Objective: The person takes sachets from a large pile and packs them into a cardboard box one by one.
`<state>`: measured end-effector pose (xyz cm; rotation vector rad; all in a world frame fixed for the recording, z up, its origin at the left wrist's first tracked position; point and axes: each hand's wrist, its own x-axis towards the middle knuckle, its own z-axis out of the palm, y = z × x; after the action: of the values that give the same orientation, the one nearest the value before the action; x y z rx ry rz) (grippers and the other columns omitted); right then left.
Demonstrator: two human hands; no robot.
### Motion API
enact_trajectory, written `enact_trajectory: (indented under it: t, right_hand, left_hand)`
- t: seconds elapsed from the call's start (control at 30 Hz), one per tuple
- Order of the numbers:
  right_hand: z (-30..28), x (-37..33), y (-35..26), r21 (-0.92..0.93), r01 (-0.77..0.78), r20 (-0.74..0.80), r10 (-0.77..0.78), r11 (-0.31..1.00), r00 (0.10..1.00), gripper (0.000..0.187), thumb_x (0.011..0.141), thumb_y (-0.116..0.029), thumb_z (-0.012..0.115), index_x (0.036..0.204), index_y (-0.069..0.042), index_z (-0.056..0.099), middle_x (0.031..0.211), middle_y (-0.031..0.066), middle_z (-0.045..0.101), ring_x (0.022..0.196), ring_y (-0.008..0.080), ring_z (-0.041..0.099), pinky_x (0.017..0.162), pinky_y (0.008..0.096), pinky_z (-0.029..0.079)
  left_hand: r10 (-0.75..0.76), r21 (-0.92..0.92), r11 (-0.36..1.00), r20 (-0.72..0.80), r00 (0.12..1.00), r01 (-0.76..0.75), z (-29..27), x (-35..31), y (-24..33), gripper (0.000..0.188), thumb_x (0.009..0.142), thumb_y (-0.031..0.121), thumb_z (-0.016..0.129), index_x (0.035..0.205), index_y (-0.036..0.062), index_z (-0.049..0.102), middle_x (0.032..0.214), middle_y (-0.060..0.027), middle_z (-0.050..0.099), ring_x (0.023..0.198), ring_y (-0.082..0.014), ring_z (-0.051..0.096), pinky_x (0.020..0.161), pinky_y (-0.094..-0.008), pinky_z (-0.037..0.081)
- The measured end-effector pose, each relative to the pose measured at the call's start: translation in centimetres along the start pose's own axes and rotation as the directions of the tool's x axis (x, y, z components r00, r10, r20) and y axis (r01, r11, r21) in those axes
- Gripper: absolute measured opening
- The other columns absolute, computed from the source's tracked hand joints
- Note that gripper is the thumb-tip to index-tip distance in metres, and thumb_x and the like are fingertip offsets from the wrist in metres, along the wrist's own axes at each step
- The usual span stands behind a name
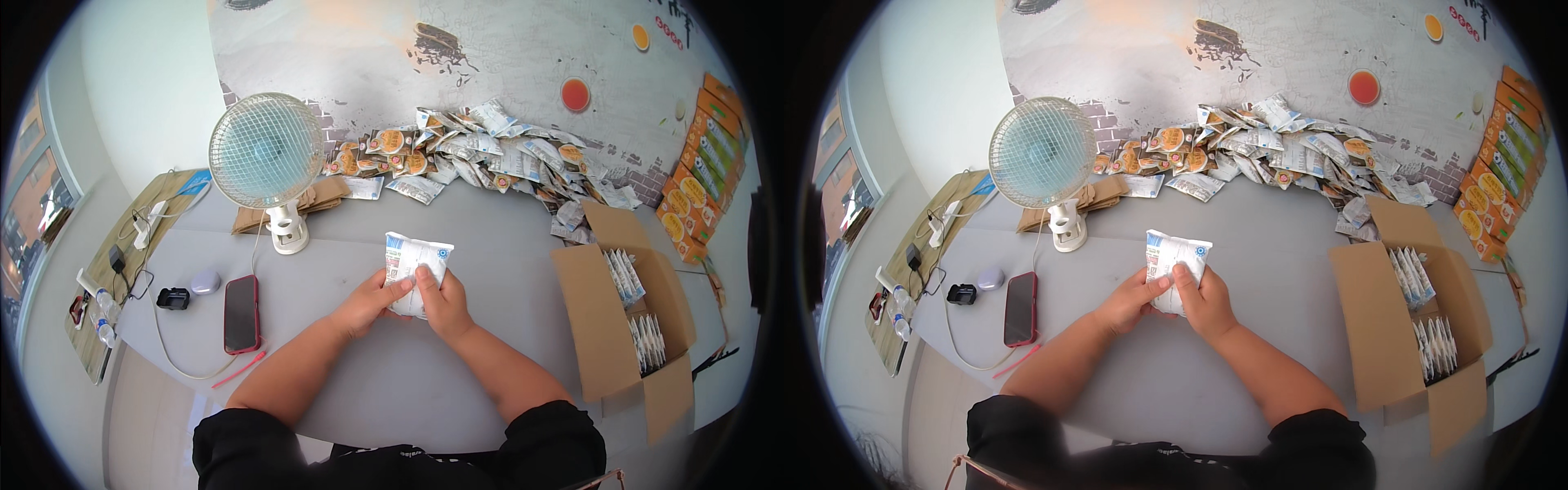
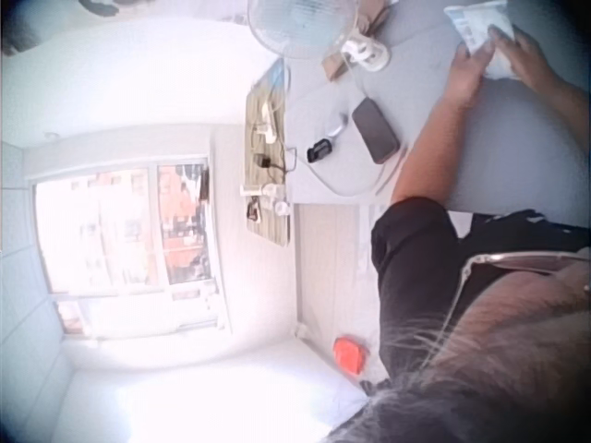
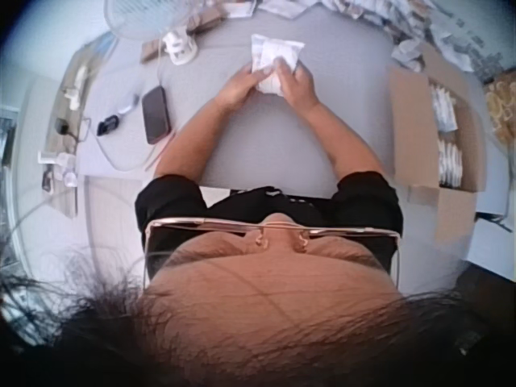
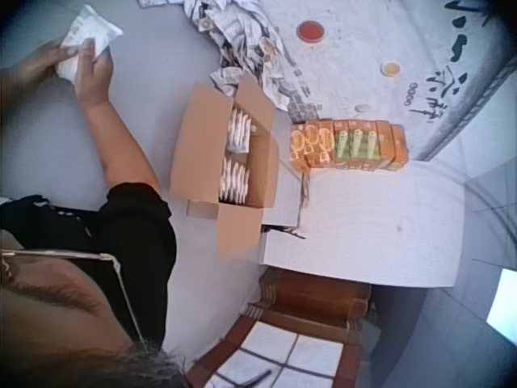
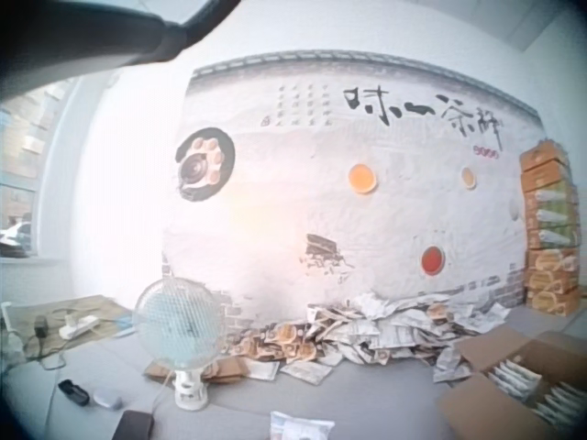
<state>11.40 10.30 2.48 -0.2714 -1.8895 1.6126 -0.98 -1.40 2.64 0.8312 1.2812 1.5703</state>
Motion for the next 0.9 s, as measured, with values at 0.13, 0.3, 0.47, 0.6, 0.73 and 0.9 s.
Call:
enact_trajectory:
  t: [0.13, 0.3, 0.47, 0.6, 0.73, 0.9]
  right_hand:
    - [-0.7, 0.9, -0.3, 0.048, -0.103, 0.098, 0.098, 0.994, 0.990, 0.043, 0.097, -0.030, 0.058, 0.123, 0.003, 0.051, 0.111, 0.0122, 0.064, 0.099, 0.0181, 0.063, 0.083, 0.0322, 0.052]
    - [-1.3, 1.3, 0.5, 0.312, -0.368, 0.327, 0.265, 0.876, 0.907, 0.041, 0.094, -0.021, 0.061, 0.127, 0.001, 0.051, 0.112, 0.0118, 0.064, 0.095, 0.0202, 0.065, 0.076, 0.0351, 0.057]
    - [-1.0, 1.0, 1.6, 0.349, -0.345, 0.272, 0.259, 0.871, 0.927, 0.039, 0.093, -0.018, 0.062, 0.126, 0.000, 0.052, 0.111, 0.0108, 0.064, 0.093, 0.0187, 0.065, 0.075, 0.0341, 0.056]
    - [-0.6, 1.1, 2.0, 0.334, -0.308, 0.225, 0.243, 0.891, 0.944, 0.038, 0.093, -0.021, 0.064, 0.123, -0.001, 0.054, 0.109, 0.0092, 0.065, 0.093, 0.0169, 0.064, 0.077, 0.0332, 0.055]
    - [-0.5, 1.0, 2.0, 0.307, -0.287, 0.140, 0.256, 0.907, 0.957, 0.040, 0.095, -0.029, 0.062, 0.123, -0.001, 0.055, 0.108, 0.0090, 0.065, 0.093, 0.0162, 0.065, 0.077, 0.0320, 0.055]
    - [-0.4, 0.8, 2.1, 0.460, -0.337, 0.034, 0.363, 0.822, 0.931, 0.043, 0.096, -0.034, 0.059, 0.123, -0.001, 0.056, 0.109, 0.0093, 0.065, 0.094, 0.0168, 0.065, 0.079, 0.0322, 0.054]
  left_hand:
    - [-0.082, 0.107, 0.992, 0.098, 0.992, 0.071, -0.4, -0.6, 0.9, 0.054, 0.090, 0.041, 0.067, 0.129, 0.0086, 0.048, 0.117, -0.0061, 0.061, 0.103, -0.0178, 0.060, 0.072, -0.0315, 0.052]
    - [-0.216, 0.172, 0.964, 0.068, 0.974, 0.202, -1.0, -0.3, 0.6, 0.048, 0.090, 0.039, 0.068, 0.125, 0.0088, 0.052, 0.109, -0.0049, 0.065, 0.091, -0.0163, 0.063, 0.067, -0.0298, 0.051]
    - [-0.196, 0.225, 0.955, -0.021, 0.980, 0.195, -0.5, 0.1, 0.1, 0.043, 0.090, 0.036, 0.068, 0.120, 0.0079, 0.055, 0.100, -0.0053, 0.067, 0.080, -0.0169, 0.065, 0.063, -0.0287, 0.051]
    - [-0.122, 0.127, 0.984, -0.012, 0.993, 0.122, -0.5, -0.2, 0.0, 0.041, 0.091, 0.032, 0.068, 0.119, 0.0060, 0.055, 0.101, -0.0069, 0.067, 0.080, -0.0176, 0.065, 0.063, -0.0309, 0.052]
    - [-0.104, 0.057, 0.993, -0.010, 0.995, 0.104, -1.1, 0.2, -0.5, 0.041, 0.095, 0.036, 0.061, 0.120, 0.0040, 0.054, 0.101, -0.0086, 0.066, 0.081, -0.0182, 0.065, 0.064, -0.0310, 0.055]
    - [-0.087, 0.010, 0.996, -0.042, 0.995, 0.088, -0.7, 0.3, -0.1, 0.043, 0.099, 0.041, 0.052, 0.118, 0.0017, 0.053, 0.100, -0.0103, 0.066, 0.079, -0.0178, 0.066, 0.065, -0.0295, 0.056]
